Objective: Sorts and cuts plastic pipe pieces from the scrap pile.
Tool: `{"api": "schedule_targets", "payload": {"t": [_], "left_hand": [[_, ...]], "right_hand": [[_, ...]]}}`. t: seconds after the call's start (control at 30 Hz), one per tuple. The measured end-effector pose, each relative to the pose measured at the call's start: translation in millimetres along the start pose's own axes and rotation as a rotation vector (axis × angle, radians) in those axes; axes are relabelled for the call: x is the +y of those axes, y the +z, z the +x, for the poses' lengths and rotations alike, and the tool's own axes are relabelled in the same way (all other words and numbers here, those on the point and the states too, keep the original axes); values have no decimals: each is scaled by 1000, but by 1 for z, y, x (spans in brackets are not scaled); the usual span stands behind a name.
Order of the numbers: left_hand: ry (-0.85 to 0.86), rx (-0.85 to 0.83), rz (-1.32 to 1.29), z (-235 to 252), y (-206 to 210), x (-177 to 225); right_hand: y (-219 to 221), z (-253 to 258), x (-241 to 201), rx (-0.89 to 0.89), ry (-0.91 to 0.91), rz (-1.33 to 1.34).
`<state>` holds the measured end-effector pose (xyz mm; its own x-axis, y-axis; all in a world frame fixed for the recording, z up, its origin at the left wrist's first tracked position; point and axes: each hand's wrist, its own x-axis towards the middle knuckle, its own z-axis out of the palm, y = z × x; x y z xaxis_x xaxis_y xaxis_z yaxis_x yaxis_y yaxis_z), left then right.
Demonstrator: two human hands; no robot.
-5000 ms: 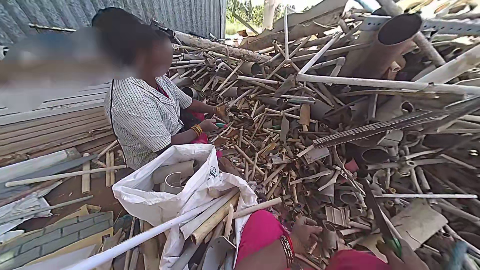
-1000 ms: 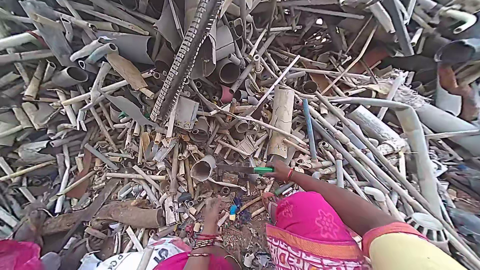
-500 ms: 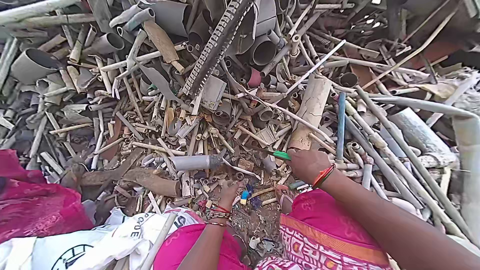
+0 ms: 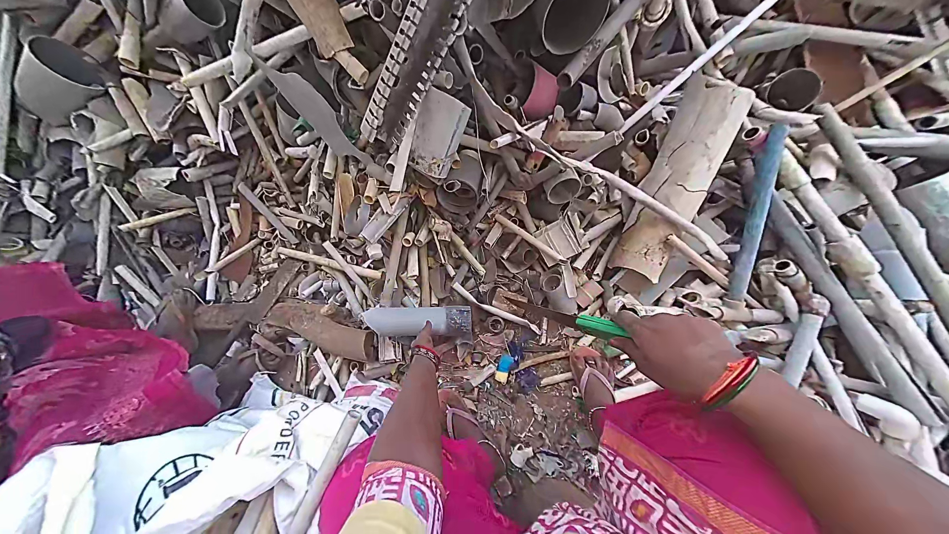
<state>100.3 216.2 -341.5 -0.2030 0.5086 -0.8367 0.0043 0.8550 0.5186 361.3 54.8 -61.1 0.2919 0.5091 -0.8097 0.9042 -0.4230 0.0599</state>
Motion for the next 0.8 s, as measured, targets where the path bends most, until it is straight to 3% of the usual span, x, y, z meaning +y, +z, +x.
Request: {"api": "schedule_targets", "payload": {"t": [0.2, 0.4, 0.63, 0.7, 0.8], "left_hand": [[-35, -86, -50, 36, 10, -9], [6, 48, -322, 52, 38, -7], [80, 203, -110, 43, 43, 8], [96, 207, -125, 23, 48, 17], [161, 134, -241, -21, 58, 36]], "right_hand": [[-1, 15, -9, -12, -56, -51], [3, 21, -12, -8, -67, -54], [-2, 18, -22, 75, -61, 27], [-3, 16, -20, 225, -67, 152], [14, 20, -19, 849, -214, 445]]}}
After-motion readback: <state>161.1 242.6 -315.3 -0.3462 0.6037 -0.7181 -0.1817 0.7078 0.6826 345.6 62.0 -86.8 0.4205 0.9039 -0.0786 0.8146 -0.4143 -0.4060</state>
